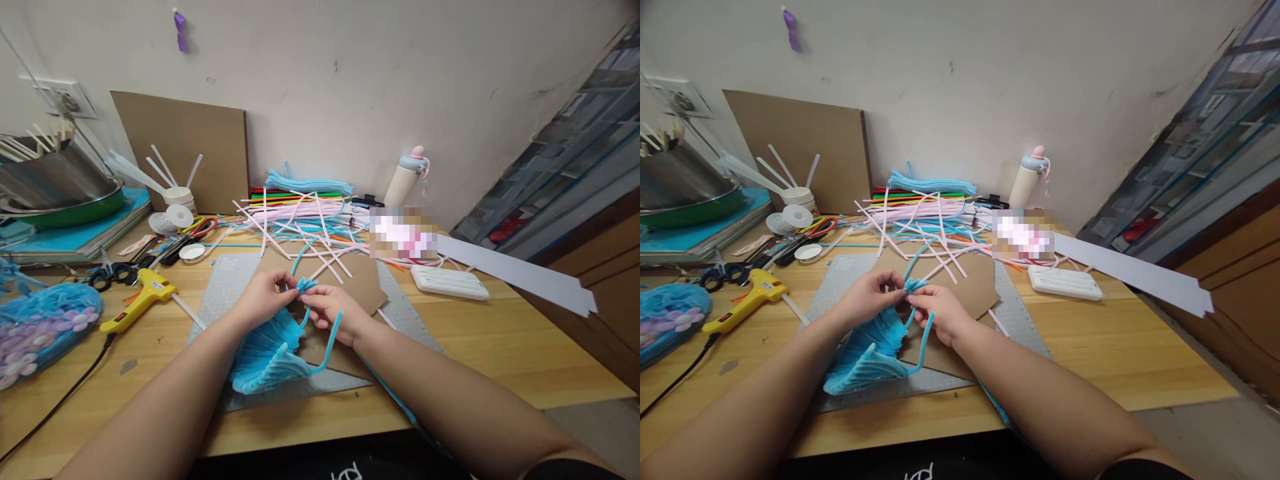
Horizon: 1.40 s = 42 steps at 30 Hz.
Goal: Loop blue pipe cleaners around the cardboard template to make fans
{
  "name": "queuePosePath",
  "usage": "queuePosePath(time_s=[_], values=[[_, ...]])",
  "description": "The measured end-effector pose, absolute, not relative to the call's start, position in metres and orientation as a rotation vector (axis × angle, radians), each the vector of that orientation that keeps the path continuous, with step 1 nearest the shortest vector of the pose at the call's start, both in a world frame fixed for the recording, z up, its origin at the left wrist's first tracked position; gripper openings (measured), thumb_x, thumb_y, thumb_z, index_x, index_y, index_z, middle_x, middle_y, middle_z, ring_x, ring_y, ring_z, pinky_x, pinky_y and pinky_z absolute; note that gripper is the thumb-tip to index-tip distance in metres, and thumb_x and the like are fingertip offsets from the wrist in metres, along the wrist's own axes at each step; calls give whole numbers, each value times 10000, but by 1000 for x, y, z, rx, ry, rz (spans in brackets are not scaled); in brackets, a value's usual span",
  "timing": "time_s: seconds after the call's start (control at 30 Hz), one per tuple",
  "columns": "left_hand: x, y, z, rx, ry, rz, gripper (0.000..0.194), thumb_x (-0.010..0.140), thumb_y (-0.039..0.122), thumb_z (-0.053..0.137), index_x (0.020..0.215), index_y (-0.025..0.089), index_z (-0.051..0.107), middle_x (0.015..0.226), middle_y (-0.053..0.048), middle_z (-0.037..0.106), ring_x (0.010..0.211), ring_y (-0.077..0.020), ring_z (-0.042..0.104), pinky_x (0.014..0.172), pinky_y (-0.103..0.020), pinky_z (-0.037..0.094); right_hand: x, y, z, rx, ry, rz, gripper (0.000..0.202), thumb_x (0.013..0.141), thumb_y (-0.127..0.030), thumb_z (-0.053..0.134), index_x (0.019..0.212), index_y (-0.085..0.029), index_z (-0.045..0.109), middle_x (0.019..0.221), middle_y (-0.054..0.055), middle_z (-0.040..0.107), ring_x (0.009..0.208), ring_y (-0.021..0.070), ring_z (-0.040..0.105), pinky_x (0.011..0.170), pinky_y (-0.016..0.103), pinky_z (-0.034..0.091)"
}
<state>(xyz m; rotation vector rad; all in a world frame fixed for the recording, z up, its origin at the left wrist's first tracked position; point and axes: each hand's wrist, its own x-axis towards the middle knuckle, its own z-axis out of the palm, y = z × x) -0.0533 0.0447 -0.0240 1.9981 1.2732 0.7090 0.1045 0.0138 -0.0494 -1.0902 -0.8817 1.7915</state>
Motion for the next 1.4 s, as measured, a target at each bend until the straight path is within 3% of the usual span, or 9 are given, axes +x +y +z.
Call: queuePosePath(time_s=[0.43,0.83,1.0,1.13,1.2,1.27,1.33,1.4], values=[[-54,43,-25,2027,1267,653,185,676,353,562,697,173,599,541,36,520,505,-97,436,483,-203,324,106,15,-47,-1097,-921,1852,158,614,-209,666,669,-115,551,577,2,564,426,75,537,313,138,337],[-55,44,-24,2072,1235,659,153,689,311,545,729,181,615,608,26,569,574,-113,481,535,-216,355,111,10,-45,-1115,-1115,1874,240,621,-293,694,689,-122,541,527,19,603,417,65,513,375,148,361],[-56,43,-25,2117,1132,600,118,695,259,523,734,186,607,694,14,599,666,-134,530,609,-232,387,113,15,-47,-1141,-1209,1748,313,597,-386,701,690,-138,533,528,0,588,419,92,538,363,171,366],[-57,42,-25,2136,1143,593,105,676,218,516,744,183,587,696,12,576,652,-135,514,581,-231,380,127,23,-37,-1368,-1362,1490,414,748,-541,477,602,-156,510,515,3,541,335,87,456,304,200,265],[-57,41,-24,2117,1144,593,114,664,204,516,756,181,579,694,12,565,628,-129,500,566,-229,379,135,27,-32,-1416,-1439,1166,329,767,-462,483,645,-163,550,540,-4,528,398,89,455,365,211,307],[-57,41,-22,2092,1121,607,109,664,200,515,755,179,572,685,16,555,624,-125,493,576,-229,385,140,28,-27,-1319,-1627,899,153,703,-307,591,798,-188,604,722,14,583,624,129,535,513,229,392],[-58,41,-19,2072,1058,627,93,671,197,516,744,176,571,679,17,553,640,-123,497,611,-233,397,141,27,-26,-1141,-1861,814,265,657,-210,633,921,-222,616,934,32,587,867,171,530,681,265,414],[-58,42,-18,2046,1004,634,86,677,202,523,737,170,577,671,17,552,636,-117,494,622,-232,401,139,25,-28,-1017,-1965,867,230,698,-215,608,926,-225,628,978,41,583,925,180,517,754,291,402]])
